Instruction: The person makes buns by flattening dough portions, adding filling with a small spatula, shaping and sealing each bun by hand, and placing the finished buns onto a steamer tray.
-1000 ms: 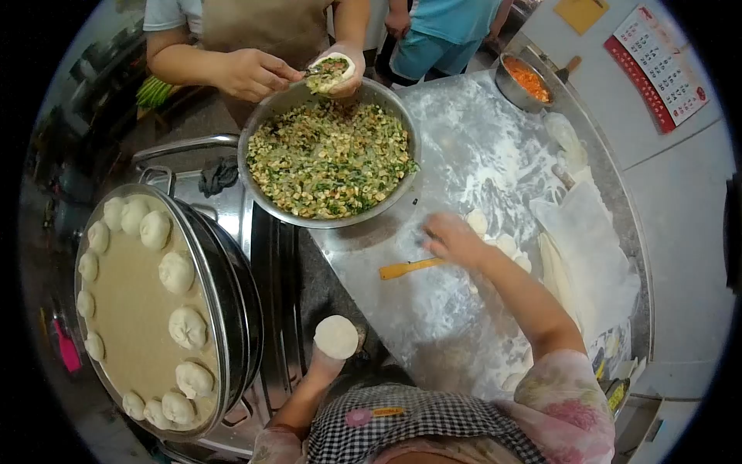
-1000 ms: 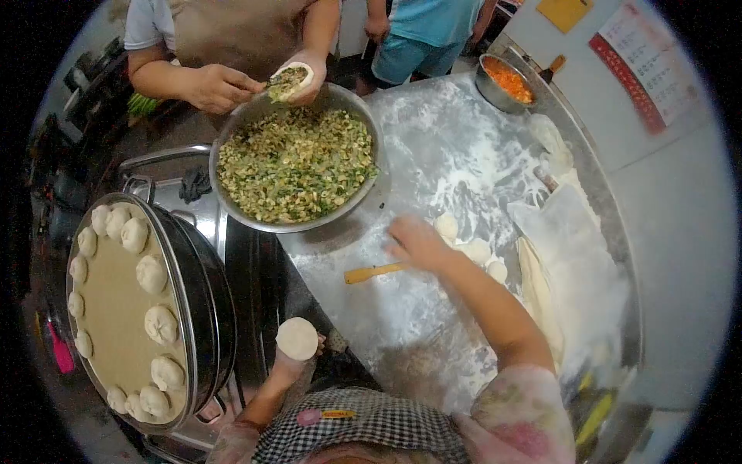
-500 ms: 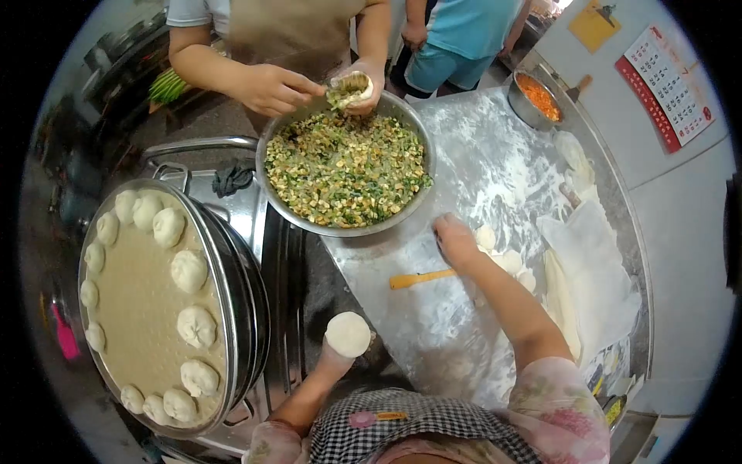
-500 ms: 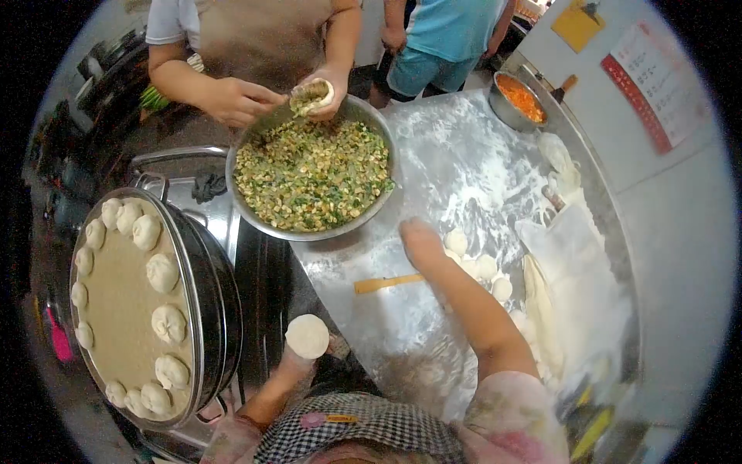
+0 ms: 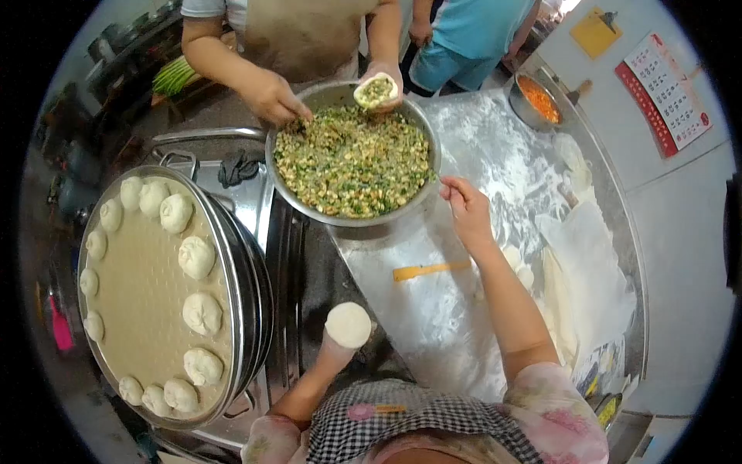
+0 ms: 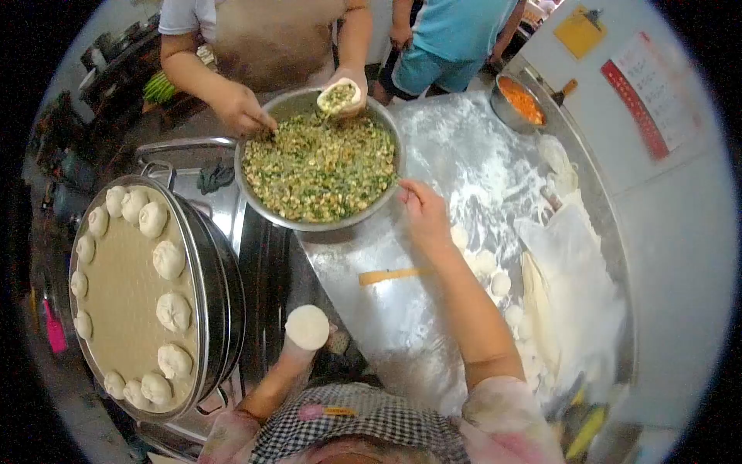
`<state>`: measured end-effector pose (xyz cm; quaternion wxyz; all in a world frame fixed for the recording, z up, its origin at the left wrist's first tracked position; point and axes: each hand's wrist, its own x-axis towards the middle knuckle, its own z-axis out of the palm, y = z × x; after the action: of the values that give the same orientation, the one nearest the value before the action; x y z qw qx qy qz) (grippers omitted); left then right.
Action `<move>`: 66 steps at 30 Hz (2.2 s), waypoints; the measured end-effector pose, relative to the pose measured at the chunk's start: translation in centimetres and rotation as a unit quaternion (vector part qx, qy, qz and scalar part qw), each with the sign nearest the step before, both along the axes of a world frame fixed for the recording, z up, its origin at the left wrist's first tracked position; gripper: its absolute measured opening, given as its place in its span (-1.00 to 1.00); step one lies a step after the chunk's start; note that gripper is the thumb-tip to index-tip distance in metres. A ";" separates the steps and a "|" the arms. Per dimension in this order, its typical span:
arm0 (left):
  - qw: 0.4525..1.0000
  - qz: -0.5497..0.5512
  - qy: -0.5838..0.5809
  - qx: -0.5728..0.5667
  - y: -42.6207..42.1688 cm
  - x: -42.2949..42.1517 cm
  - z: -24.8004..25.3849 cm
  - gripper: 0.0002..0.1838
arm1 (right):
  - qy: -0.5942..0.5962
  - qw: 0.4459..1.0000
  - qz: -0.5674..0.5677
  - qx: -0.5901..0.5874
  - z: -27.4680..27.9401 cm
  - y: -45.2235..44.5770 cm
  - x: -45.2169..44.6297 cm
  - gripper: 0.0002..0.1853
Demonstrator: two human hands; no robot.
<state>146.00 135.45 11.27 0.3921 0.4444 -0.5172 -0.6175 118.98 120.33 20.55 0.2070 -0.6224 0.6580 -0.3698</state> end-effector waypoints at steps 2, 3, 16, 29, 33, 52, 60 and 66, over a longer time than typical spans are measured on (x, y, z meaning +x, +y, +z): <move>0.999 -0.001 0.035 0.032 0.1 0.5 0.4 -0.79 | 0.073 0.991 -0.023 0.113 -1.6 2.6 -1.2 -0.75; 0.993 0.002 0.078 0.093 0.1 0.5 0.2 -0.78 | 0.163 0.975 0.022 0.150 -2.2 4.2 -1.7 -0.76; 0.992 0.027 0.106 0.061 0.7 0.3 -1.0 -0.76 | 0.273 0.949 0.146 0.061 -2.9 7.9 -4.2 -0.81; 0.997 -0.014 -0.012 -0.073 1.4 0.5 -0.7 -0.63 | 0.228 0.968 0.097 -0.038 -1.2 1.1 -0.7 -0.74; 0.983 0.042 -0.082 -0.161 1.5 -0.1 -2.3 -0.68 | 0.083 0.989 0.039 -0.115 5.7 1.0 3.4 -0.77; 0.951 0.169 -0.080 -0.245 -0.5 0.9 6.3 -0.74 | 0.198 0.977 0.074 0.038 5.8 3.5 -0.9 -0.86; 0.920 0.276 0.271 -0.062 -14.4 -1.3 10.3 -0.81 | 0.412 0.897 0.130 0.092 10.7 -2.3 -1.3 -0.88; 0.903 0.263 0.330 -0.086 -22.3 -2.6 13.2 -0.70 | 0.554 0.772 0.267 0.161 12.8 -8.1 2.2 -0.88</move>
<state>143.41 113.10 24.48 0.7250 0.2997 -0.2742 -0.5562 121.20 112.20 33.33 -0.0055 -0.8278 0.5157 0.2207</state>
